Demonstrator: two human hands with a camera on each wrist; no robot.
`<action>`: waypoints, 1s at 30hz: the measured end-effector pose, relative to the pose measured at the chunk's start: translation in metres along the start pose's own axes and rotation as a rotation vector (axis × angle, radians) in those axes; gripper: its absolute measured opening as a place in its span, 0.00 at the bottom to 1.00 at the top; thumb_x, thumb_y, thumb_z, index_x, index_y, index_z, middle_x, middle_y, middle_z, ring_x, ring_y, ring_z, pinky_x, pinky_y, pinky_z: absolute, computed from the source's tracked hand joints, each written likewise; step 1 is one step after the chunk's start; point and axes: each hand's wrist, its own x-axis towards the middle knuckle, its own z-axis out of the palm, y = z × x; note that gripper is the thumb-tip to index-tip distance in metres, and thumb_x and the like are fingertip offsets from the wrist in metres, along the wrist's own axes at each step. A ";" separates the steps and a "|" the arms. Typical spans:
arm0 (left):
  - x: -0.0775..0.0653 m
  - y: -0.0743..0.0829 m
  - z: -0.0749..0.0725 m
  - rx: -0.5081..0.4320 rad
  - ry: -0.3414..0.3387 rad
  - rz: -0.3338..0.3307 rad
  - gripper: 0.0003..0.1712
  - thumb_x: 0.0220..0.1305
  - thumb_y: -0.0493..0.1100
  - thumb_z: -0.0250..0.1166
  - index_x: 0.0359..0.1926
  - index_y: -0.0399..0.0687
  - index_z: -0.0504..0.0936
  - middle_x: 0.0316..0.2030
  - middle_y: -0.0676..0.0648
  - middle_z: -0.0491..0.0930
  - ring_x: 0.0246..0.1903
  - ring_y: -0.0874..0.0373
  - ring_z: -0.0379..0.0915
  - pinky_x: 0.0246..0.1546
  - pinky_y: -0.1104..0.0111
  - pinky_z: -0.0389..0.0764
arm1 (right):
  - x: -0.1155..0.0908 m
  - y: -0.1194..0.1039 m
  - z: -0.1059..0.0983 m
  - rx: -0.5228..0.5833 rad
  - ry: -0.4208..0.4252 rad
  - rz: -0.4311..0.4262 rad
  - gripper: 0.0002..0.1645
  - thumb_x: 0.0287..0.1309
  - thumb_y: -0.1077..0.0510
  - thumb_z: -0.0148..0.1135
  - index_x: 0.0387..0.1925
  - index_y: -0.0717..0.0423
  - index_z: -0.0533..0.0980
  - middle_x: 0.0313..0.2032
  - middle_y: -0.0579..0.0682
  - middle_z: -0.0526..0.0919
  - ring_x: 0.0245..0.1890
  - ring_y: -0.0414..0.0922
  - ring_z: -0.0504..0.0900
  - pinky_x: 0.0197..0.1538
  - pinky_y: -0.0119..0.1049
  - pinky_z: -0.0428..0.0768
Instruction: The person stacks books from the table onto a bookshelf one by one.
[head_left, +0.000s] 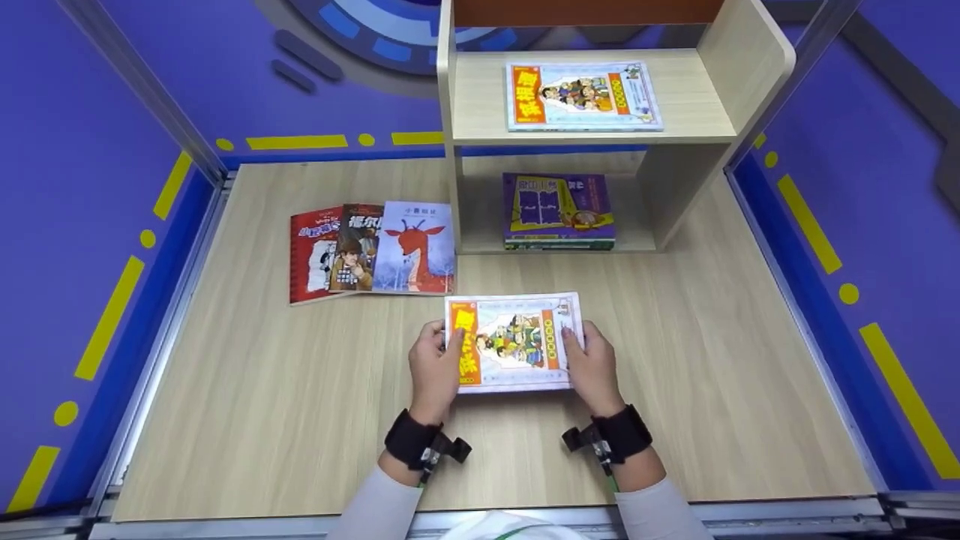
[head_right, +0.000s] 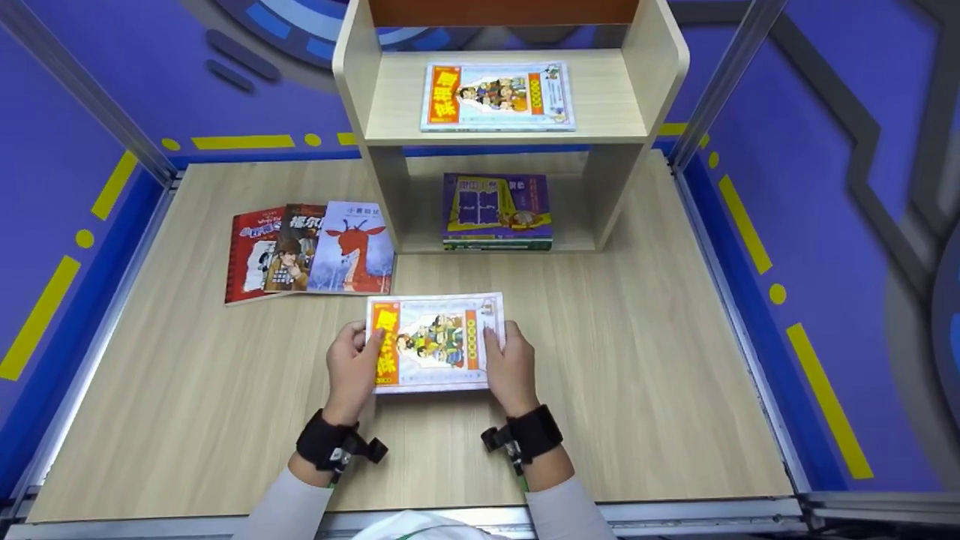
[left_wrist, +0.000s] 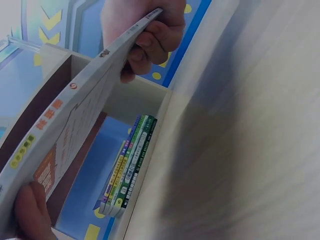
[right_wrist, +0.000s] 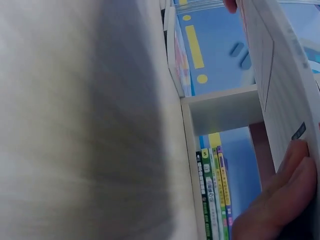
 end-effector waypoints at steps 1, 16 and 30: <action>0.000 0.001 -0.001 -0.019 0.013 0.003 0.17 0.75 0.40 0.67 0.60 0.37 0.82 0.28 0.45 0.82 0.23 0.60 0.71 0.21 0.74 0.71 | 0.000 0.000 -0.001 0.037 0.022 0.012 0.16 0.78 0.58 0.58 0.58 0.63 0.78 0.37 0.59 0.87 0.29 0.41 0.83 0.29 0.31 0.82; 0.039 0.014 -0.039 0.219 -0.526 0.027 0.76 0.42 0.39 0.89 0.86 0.51 0.50 0.49 0.48 0.86 0.44 0.54 0.81 0.46 0.64 0.84 | 0.022 0.008 -0.055 0.077 -0.462 -0.034 0.71 0.48 0.75 0.79 0.86 0.52 0.49 0.83 0.58 0.58 0.80 0.60 0.64 0.62 0.33 0.84; 0.045 0.049 -0.033 0.421 -0.610 0.179 0.78 0.41 0.35 0.87 0.86 0.51 0.46 0.72 0.43 0.75 0.62 0.50 0.78 0.64 0.54 0.82 | 0.022 -0.024 -0.079 -0.252 -0.403 -0.183 0.65 0.49 0.73 0.77 0.84 0.49 0.55 0.77 0.61 0.69 0.68 0.60 0.79 0.61 0.53 0.86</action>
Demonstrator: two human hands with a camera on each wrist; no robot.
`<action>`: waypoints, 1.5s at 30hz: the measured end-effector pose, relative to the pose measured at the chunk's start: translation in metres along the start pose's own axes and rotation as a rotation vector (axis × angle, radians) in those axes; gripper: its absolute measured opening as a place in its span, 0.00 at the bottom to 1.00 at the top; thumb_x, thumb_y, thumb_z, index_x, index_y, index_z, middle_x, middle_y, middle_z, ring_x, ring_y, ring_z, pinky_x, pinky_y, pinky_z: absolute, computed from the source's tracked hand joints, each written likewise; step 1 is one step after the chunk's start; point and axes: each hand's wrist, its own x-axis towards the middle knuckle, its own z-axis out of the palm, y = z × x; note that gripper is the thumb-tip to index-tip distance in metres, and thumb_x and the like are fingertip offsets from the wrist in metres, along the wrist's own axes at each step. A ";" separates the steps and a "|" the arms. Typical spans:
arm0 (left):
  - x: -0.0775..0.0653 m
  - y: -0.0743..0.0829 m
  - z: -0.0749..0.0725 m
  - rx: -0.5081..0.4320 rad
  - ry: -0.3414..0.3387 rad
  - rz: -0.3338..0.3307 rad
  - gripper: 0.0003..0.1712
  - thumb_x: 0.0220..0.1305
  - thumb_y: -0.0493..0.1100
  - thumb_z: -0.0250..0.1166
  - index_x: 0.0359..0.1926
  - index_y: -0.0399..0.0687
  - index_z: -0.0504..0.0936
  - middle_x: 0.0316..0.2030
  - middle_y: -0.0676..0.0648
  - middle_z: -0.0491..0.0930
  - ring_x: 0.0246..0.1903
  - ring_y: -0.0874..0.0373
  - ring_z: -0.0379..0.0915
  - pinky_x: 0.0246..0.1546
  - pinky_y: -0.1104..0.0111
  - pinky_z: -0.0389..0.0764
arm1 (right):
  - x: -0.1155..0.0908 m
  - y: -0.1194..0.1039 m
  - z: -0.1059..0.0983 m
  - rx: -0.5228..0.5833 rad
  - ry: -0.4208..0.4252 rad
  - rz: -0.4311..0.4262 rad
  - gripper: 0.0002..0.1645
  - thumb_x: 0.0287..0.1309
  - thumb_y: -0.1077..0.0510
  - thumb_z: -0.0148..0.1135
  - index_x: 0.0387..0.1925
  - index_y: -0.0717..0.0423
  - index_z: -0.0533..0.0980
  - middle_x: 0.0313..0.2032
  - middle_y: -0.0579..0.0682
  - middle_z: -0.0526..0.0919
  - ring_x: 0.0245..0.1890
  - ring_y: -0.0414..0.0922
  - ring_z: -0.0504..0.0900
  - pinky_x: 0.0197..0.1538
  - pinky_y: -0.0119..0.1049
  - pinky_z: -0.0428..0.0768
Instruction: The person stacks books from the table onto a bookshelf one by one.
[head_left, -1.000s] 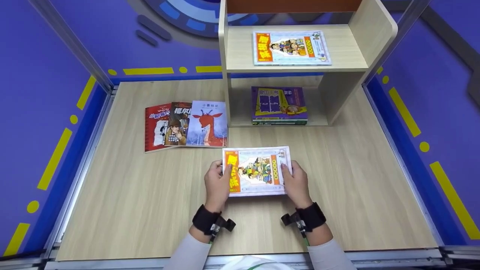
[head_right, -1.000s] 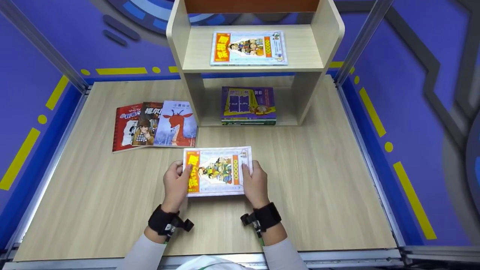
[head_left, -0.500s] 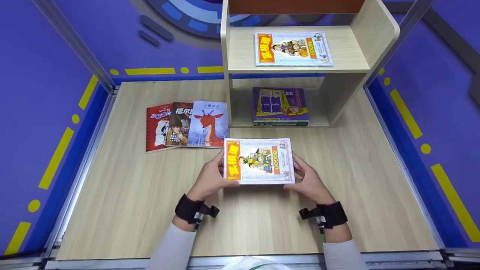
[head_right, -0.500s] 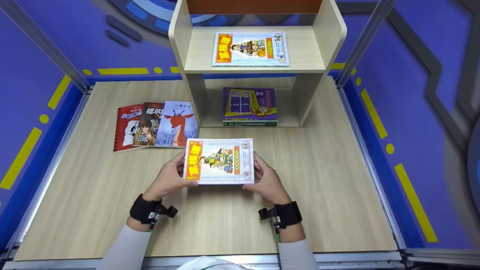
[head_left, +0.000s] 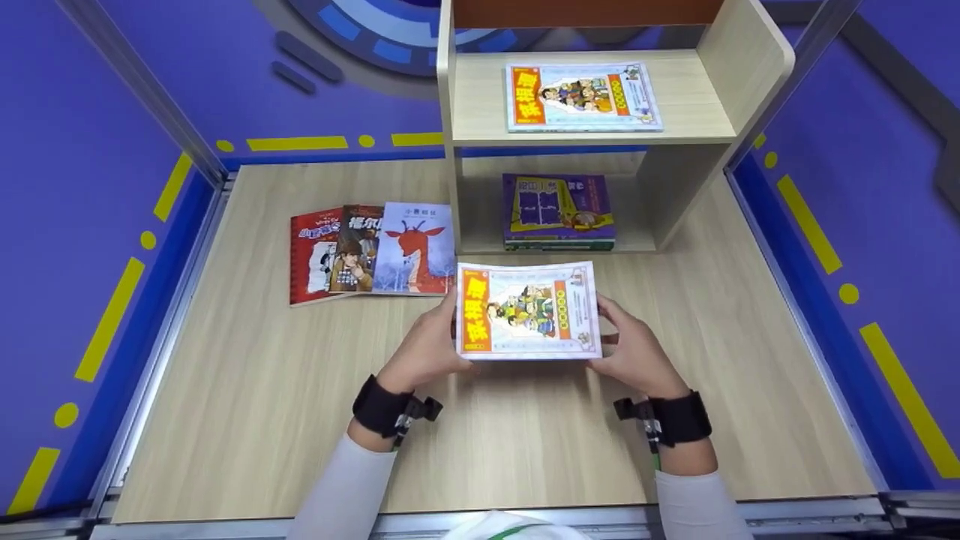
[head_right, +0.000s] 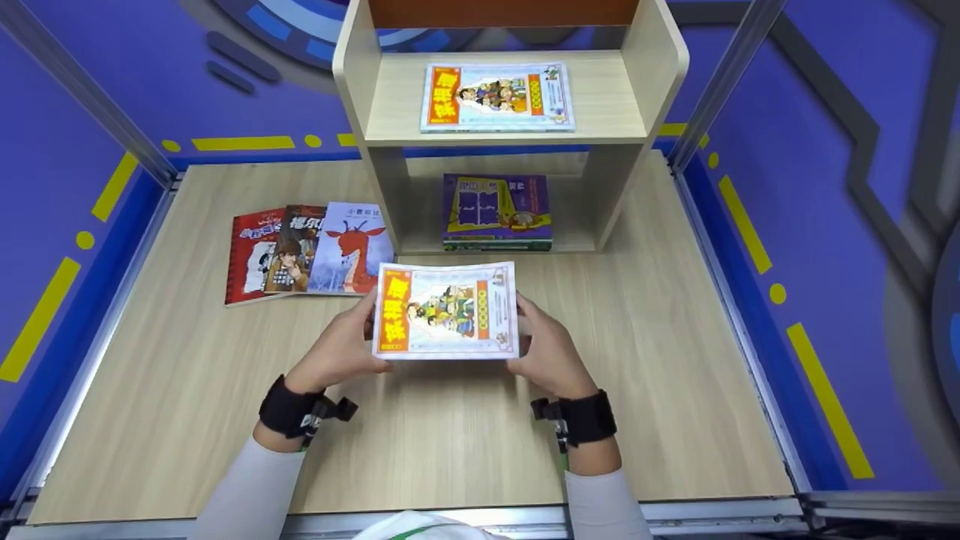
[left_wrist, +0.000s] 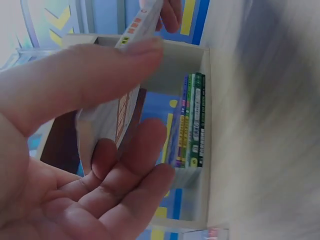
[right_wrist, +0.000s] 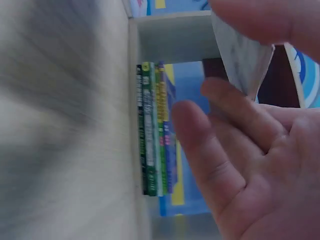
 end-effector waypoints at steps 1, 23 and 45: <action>0.001 0.003 -0.002 0.001 0.009 0.017 0.75 0.42 0.35 0.86 0.85 0.51 0.48 0.70 0.43 0.77 0.60 0.50 0.79 0.61 0.54 0.84 | 0.001 -0.003 -0.003 -0.020 0.007 -0.008 0.64 0.49 0.72 0.76 0.84 0.50 0.55 0.78 0.60 0.67 0.71 0.61 0.75 0.63 0.55 0.84; 0.092 0.115 -0.071 0.092 0.160 0.298 0.69 0.48 0.40 0.84 0.85 0.49 0.52 0.85 0.49 0.53 0.87 0.49 0.32 0.85 0.48 0.41 | 0.060 -0.084 -0.125 -0.170 0.256 -0.273 0.66 0.44 0.73 0.69 0.85 0.50 0.54 0.86 0.53 0.46 0.87 0.48 0.35 0.85 0.60 0.41; 0.172 0.164 -0.092 0.314 0.175 0.182 0.69 0.53 0.58 0.81 0.85 0.49 0.49 0.86 0.47 0.48 0.87 0.53 0.30 0.84 0.64 0.28 | 0.143 -0.099 -0.177 -0.148 0.379 -0.311 0.54 0.48 0.63 0.62 0.81 0.52 0.62 0.81 0.53 0.63 0.87 0.47 0.43 0.84 0.32 0.34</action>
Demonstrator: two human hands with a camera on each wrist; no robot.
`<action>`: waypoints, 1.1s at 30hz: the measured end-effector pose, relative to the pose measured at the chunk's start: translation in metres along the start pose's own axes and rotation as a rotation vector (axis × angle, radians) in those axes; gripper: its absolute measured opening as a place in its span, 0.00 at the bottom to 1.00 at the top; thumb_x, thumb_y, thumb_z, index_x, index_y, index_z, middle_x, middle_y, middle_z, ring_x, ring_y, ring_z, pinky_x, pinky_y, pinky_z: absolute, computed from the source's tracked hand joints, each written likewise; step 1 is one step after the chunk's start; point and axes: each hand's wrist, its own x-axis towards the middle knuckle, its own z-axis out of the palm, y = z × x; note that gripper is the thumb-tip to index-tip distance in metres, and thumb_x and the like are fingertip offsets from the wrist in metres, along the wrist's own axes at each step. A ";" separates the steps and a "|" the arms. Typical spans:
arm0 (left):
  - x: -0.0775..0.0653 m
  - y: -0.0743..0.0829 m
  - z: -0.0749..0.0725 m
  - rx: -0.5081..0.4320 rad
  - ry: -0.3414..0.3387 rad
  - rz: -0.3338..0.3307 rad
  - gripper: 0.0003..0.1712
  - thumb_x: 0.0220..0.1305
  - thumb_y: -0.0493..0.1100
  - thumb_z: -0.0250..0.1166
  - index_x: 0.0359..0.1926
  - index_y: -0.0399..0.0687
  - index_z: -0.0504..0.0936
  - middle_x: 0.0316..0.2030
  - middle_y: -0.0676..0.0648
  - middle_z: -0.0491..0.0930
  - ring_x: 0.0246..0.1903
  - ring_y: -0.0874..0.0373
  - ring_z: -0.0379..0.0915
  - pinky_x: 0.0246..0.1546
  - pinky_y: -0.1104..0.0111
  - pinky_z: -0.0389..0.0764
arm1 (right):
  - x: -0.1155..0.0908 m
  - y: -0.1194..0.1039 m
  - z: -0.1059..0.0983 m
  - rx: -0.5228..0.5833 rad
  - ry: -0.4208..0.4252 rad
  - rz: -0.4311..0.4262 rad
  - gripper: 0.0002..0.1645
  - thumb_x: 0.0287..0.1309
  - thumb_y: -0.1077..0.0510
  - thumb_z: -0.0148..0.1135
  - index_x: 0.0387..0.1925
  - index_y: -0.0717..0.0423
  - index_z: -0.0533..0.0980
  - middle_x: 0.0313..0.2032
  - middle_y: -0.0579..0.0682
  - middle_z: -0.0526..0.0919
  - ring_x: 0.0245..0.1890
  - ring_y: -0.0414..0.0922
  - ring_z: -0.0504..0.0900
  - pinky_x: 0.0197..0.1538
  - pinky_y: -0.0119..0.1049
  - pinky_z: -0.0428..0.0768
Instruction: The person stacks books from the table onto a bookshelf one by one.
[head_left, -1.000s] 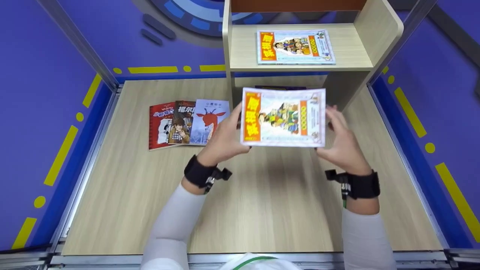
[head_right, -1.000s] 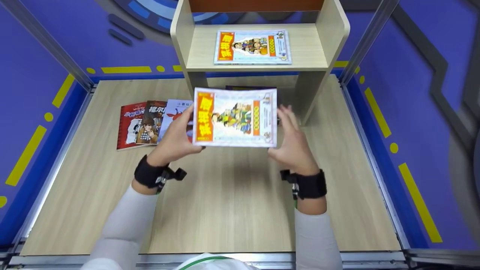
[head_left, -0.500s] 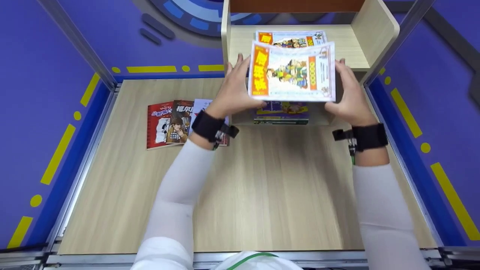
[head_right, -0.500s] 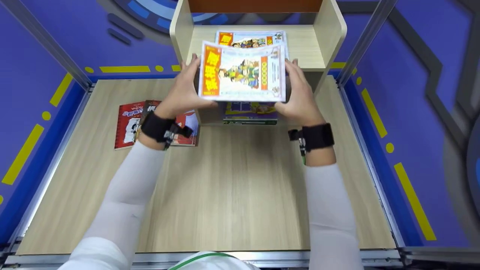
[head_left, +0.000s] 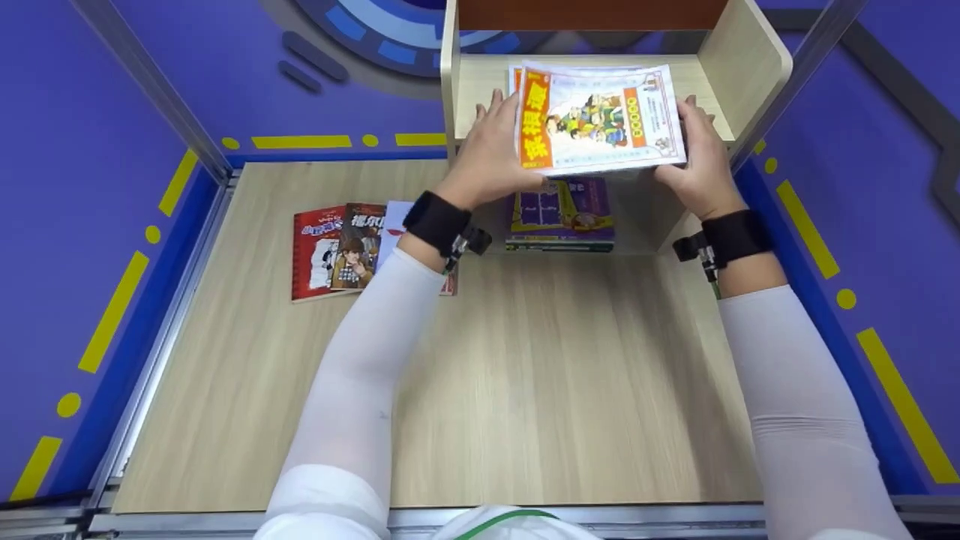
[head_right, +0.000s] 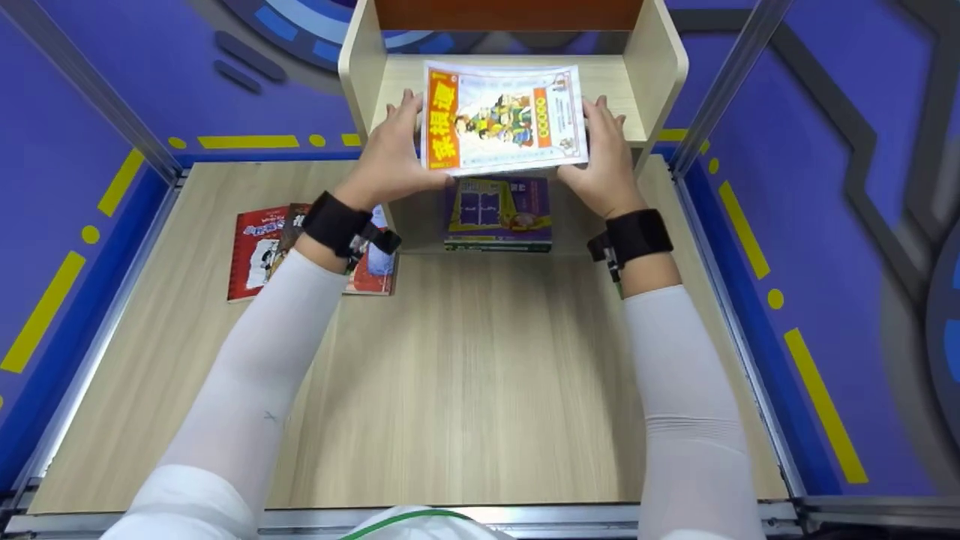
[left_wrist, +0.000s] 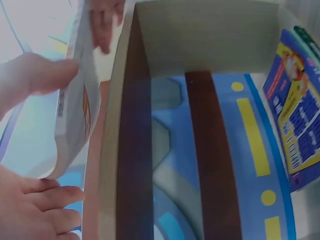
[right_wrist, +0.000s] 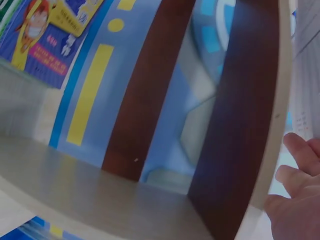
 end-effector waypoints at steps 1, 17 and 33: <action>0.004 -0.001 -0.001 0.013 -0.014 -0.002 0.70 0.52 0.58 0.80 0.86 0.49 0.48 0.86 0.48 0.47 0.87 0.53 0.29 0.84 0.64 0.28 | 0.001 0.004 0.001 -0.018 0.002 -0.001 0.53 0.48 0.61 0.63 0.80 0.52 0.63 0.80 0.52 0.64 0.87 0.47 0.43 0.84 0.33 0.33; 0.026 -0.020 -0.013 -0.100 -0.126 -0.126 0.71 0.53 0.54 0.85 0.87 0.51 0.48 0.83 0.50 0.59 0.82 0.56 0.55 0.80 0.69 0.61 | 0.016 0.015 -0.007 -0.209 -0.144 0.014 0.50 0.59 0.57 0.69 0.81 0.53 0.63 0.78 0.58 0.69 0.79 0.58 0.66 0.81 0.59 0.62; 0.027 -0.018 -0.018 -0.119 -0.185 -0.087 0.62 0.59 0.55 0.79 0.86 0.52 0.53 0.71 0.49 0.75 0.64 0.59 0.73 0.68 0.69 0.73 | 0.015 0.011 -0.016 -0.088 -0.208 0.097 0.54 0.63 0.42 0.76 0.83 0.49 0.60 0.81 0.55 0.65 0.81 0.54 0.64 0.84 0.55 0.58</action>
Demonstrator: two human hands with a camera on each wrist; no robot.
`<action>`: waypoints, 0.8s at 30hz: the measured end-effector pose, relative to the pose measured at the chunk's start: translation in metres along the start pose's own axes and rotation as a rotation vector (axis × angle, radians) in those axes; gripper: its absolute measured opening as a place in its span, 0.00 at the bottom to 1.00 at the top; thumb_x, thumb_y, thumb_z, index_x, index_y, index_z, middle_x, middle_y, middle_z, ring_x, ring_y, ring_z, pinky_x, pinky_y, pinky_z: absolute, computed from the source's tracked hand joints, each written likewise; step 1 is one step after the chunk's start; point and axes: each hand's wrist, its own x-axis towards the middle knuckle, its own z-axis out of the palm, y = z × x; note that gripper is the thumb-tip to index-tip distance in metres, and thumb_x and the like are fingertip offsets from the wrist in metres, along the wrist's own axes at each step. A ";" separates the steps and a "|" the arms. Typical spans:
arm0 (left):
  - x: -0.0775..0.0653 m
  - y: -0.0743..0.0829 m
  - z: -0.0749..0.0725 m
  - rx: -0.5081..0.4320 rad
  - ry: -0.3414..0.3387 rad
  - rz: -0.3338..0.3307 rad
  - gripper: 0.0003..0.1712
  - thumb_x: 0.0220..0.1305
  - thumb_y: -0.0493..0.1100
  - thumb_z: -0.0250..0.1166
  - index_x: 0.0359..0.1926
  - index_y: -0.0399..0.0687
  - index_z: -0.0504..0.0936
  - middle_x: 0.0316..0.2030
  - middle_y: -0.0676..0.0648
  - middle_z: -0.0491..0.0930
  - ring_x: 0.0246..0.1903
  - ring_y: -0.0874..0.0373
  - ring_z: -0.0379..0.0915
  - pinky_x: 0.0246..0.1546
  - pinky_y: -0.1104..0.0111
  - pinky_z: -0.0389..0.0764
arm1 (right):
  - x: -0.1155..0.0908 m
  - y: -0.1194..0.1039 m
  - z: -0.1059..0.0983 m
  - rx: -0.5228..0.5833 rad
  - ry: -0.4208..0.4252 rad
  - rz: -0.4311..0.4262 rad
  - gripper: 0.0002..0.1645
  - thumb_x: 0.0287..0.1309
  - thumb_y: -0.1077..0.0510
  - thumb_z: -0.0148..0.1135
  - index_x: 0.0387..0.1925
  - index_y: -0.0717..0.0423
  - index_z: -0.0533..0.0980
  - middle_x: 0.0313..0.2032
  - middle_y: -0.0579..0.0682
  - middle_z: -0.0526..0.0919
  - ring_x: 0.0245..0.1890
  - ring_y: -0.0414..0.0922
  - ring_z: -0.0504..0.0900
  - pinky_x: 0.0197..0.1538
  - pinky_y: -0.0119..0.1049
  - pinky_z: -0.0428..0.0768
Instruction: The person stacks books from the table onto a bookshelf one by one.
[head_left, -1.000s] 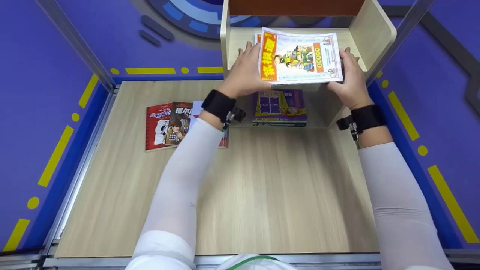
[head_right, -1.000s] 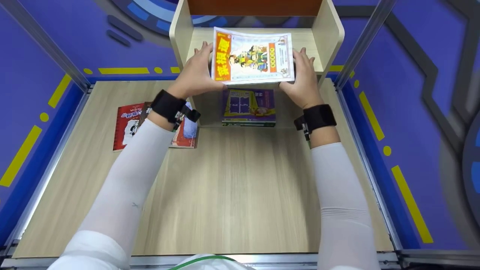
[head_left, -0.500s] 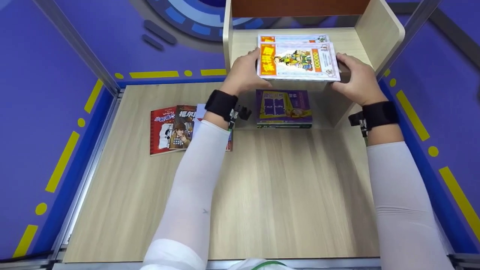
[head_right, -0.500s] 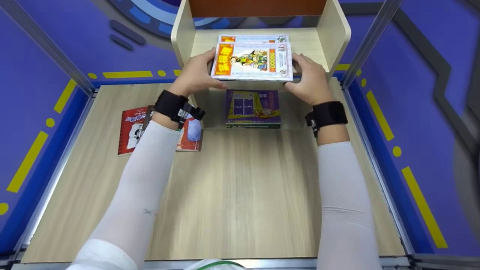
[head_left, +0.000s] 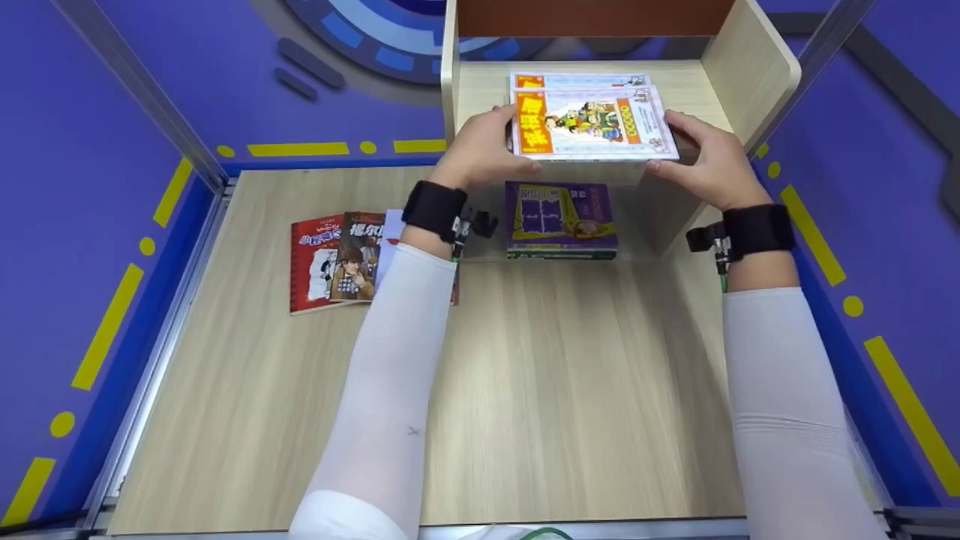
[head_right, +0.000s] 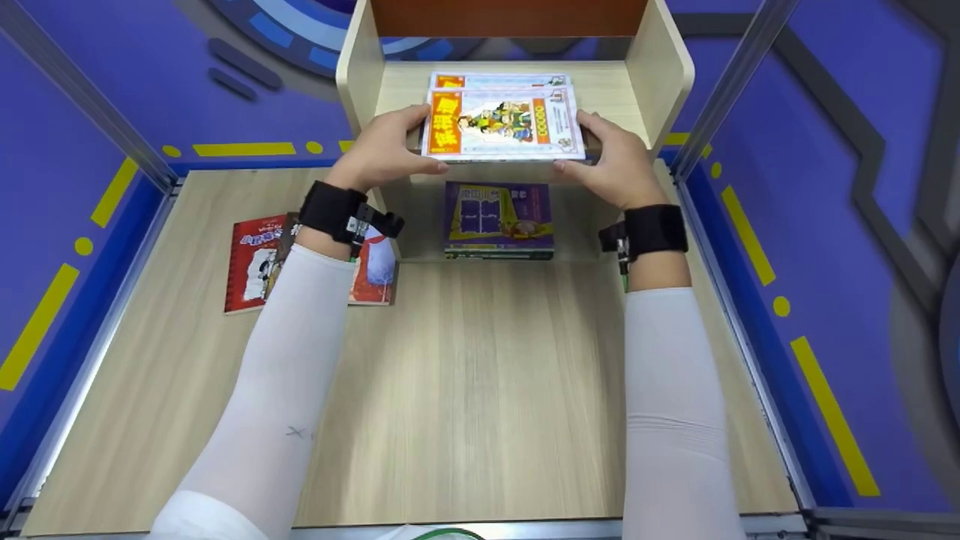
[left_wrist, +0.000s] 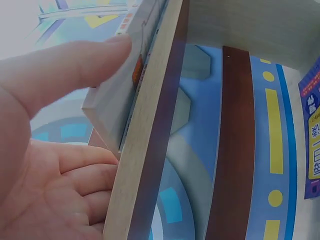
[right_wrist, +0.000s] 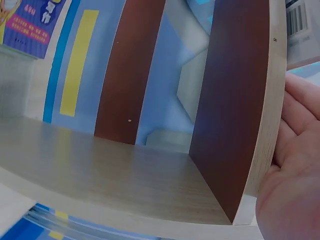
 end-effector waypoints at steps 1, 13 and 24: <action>0.000 0.000 -0.001 -0.005 -0.004 0.000 0.62 0.59 0.54 0.79 0.86 0.52 0.53 0.73 0.49 0.73 0.64 0.60 0.72 0.68 0.69 0.72 | 0.000 0.000 0.000 0.011 0.002 0.004 0.53 0.63 0.43 0.76 0.83 0.48 0.61 0.81 0.54 0.66 0.81 0.54 0.64 0.84 0.54 0.59; 0.002 -0.005 -0.002 -0.027 0.011 0.026 0.37 0.75 0.44 0.68 0.80 0.52 0.67 0.71 0.51 0.76 0.69 0.61 0.72 0.69 0.72 0.72 | 0.002 0.000 0.003 0.059 0.014 0.027 0.45 0.69 0.47 0.71 0.81 0.47 0.64 0.78 0.55 0.70 0.77 0.51 0.71 0.78 0.40 0.70; 0.002 -0.002 0.000 0.012 0.060 0.021 0.25 0.83 0.40 0.56 0.75 0.53 0.72 0.70 0.51 0.78 0.66 0.60 0.73 0.64 0.71 0.74 | 0.009 -0.005 0.007 0.073 0.074 0.131 0.36 0.75 0.47 0.64 0.79 0.44 0.67 0.78 0.52 0.70 0.76 0.46 0.73 0.75 0.38 0.73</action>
